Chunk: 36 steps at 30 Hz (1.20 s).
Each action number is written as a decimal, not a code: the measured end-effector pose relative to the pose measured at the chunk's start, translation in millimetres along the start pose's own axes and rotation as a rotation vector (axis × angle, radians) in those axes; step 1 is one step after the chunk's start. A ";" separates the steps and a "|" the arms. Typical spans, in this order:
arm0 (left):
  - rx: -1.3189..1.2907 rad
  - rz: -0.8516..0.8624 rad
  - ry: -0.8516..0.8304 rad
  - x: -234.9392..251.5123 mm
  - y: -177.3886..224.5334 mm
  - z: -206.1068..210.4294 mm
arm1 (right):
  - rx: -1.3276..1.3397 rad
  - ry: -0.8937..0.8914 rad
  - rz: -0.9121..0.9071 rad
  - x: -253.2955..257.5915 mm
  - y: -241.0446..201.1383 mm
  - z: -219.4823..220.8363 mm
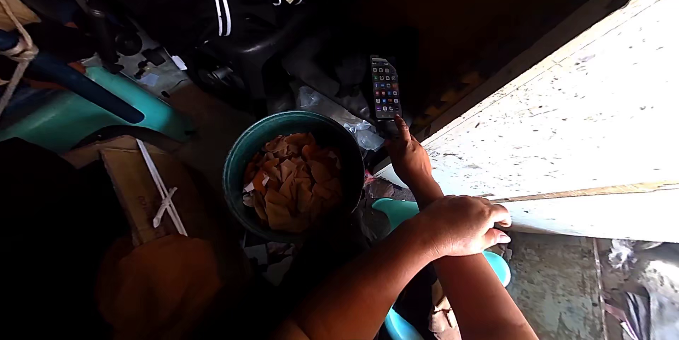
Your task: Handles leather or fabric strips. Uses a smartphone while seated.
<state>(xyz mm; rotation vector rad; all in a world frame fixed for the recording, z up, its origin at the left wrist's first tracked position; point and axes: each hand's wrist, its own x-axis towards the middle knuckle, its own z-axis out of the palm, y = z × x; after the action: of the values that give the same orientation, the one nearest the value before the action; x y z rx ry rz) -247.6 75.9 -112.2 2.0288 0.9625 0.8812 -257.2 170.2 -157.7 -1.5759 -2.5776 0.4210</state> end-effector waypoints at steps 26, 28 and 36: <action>-0.040 0.149 0.162 -5.9 2.1 -0.2 | -0.052 0.448 -0.234 15.1 12.5 19.0; -0.037 0.142 0.149 -5.7 2.2 0.3 | -0.053 0.436 -0.226 12.9 11.5 20.5; -0.037 0.138 0.148 -5.8 2.5 0.1 | -0.077 0.399 -0.225 10.9 7.1 21.5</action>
<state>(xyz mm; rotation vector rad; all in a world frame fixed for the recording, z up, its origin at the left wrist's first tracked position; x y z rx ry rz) -249.5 69.9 -111.8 2.0405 0.8859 1.1289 -260.9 178.8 -181.0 -1.2169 -2.4378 -0.0138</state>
